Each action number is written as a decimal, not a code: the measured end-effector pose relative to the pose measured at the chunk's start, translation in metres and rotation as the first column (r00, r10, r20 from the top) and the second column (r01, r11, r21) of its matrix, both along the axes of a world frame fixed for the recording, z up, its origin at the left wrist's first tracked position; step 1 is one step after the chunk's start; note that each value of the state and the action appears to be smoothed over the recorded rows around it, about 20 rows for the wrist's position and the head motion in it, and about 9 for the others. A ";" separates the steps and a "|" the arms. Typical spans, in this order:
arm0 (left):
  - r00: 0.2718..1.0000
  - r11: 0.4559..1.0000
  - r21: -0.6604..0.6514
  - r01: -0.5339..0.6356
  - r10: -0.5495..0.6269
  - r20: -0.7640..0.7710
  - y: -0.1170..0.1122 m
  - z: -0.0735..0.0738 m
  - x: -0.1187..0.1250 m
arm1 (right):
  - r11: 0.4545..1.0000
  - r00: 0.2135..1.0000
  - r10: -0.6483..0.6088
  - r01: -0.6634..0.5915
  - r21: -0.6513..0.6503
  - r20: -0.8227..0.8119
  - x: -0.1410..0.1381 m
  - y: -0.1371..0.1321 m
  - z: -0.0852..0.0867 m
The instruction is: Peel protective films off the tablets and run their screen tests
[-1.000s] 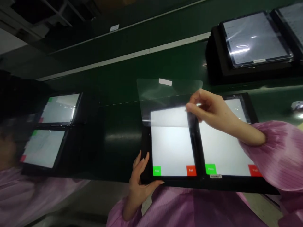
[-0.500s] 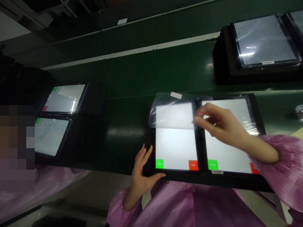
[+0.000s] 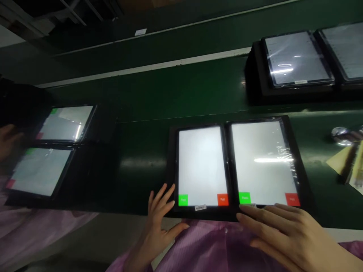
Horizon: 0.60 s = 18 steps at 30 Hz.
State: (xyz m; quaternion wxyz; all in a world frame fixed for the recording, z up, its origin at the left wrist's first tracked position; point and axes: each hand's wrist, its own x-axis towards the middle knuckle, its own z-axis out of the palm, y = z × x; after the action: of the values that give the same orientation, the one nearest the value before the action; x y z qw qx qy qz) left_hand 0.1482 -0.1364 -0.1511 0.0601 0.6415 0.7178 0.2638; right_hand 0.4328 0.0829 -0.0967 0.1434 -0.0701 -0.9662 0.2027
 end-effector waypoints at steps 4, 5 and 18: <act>0.986 0.998 -0.033 0.046 -0.051 -0.159 -0.001 -0.001 -0.005 | 0.929 0.980 -0.199 0.195 0.315 -0.019 0.010 0.000 -0.004; 0.989 0.999 -0.015 0.030 -0.032 -0.146 0.000 -0.002 -0.006 | 0.917 0.974 -0.225 0.218 0.335 -0.017 0.011 -0.001 -0.004; 0.997 0.979 -0.189 -0.070 0.065 -0.034 0.025 -0.007 -0.021 | 0.886 0.904 -0.419 0.428 0.178 -0.092 0.010 0.001 -0.023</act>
State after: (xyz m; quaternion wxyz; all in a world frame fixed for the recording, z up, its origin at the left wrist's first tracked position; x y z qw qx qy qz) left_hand 0.1274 -0.1110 -0.1576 0.1024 0.6115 0.7620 0.1870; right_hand 0.4432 0.0841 -0.1202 0.2146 -0.2597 -0.9387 0.0731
